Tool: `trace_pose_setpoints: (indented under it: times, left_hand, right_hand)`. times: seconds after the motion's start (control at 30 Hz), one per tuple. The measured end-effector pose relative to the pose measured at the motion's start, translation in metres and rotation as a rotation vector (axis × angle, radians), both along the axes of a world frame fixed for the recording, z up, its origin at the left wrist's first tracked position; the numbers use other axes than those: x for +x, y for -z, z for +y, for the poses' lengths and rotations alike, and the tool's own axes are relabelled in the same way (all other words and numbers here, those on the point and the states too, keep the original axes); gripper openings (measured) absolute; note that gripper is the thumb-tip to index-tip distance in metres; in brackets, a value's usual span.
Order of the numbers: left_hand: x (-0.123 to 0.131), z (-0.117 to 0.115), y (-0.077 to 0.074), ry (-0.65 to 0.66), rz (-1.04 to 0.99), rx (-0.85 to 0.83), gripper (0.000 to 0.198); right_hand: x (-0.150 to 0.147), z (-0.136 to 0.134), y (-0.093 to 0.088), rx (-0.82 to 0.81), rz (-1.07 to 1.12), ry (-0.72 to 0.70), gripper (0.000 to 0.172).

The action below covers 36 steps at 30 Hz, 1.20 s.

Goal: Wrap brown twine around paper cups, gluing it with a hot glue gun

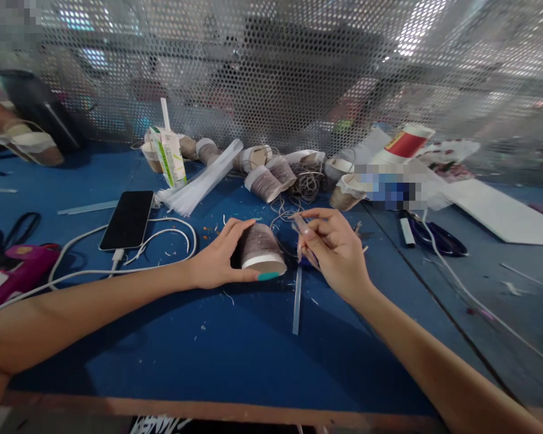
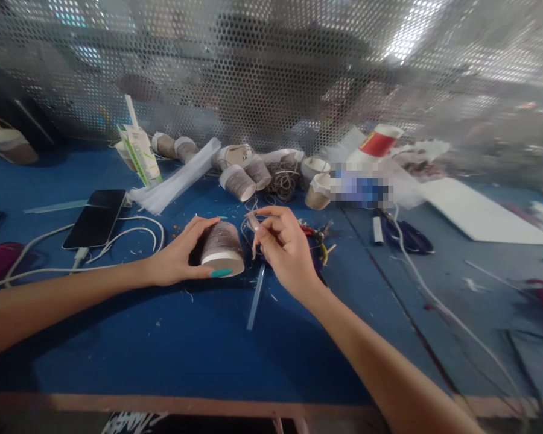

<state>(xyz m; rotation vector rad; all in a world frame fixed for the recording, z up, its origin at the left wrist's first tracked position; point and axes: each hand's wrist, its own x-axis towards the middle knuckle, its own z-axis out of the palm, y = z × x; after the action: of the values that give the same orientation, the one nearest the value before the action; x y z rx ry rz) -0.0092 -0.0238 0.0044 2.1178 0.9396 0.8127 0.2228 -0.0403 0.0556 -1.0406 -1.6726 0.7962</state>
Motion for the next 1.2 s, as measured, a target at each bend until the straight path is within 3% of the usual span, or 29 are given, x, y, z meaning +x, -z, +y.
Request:
trace_pose_setpoints:
  times: [0.23, 0.43, 0.7, 0.97, 1.2]
  left_hand:
    - [-0.002, -0.002, 0.001, 0.028, -0.046, 0.082, 0.076]
    - [-0.002, -0.001, 0.002, 0.041, -0.058, 0.086, 0.080]
    - [-0.003, 0.003, 0.005, 0.081, -0.195, 0.234, 0.072]
    - [-0.003, 0.005, 0.011, 0.143, -0.258, 0.371, 0.068]
    - [-0.002, 0.010, 0.003, 0.148, -0.230, 0.506, 0.061]
  right_hand:
    - [-0.003, -0.009, 0.002, 0.232, -0.209, -0.031, 0.015]
    - [0.000, -0.003, -0.004, 0.169, -0.203, 0.024, 0.019]
    - [-0.002, -0.001, 0.007, 0.147, -0.141, -0.012, 0.018]
    - [-0.003, -0.011, 0.004, 0.356, -0.457, 0.044, 0.021]
    - [-0.004, -0.009, 0.008, 0.546, -0.535, 0.050, 0.023]
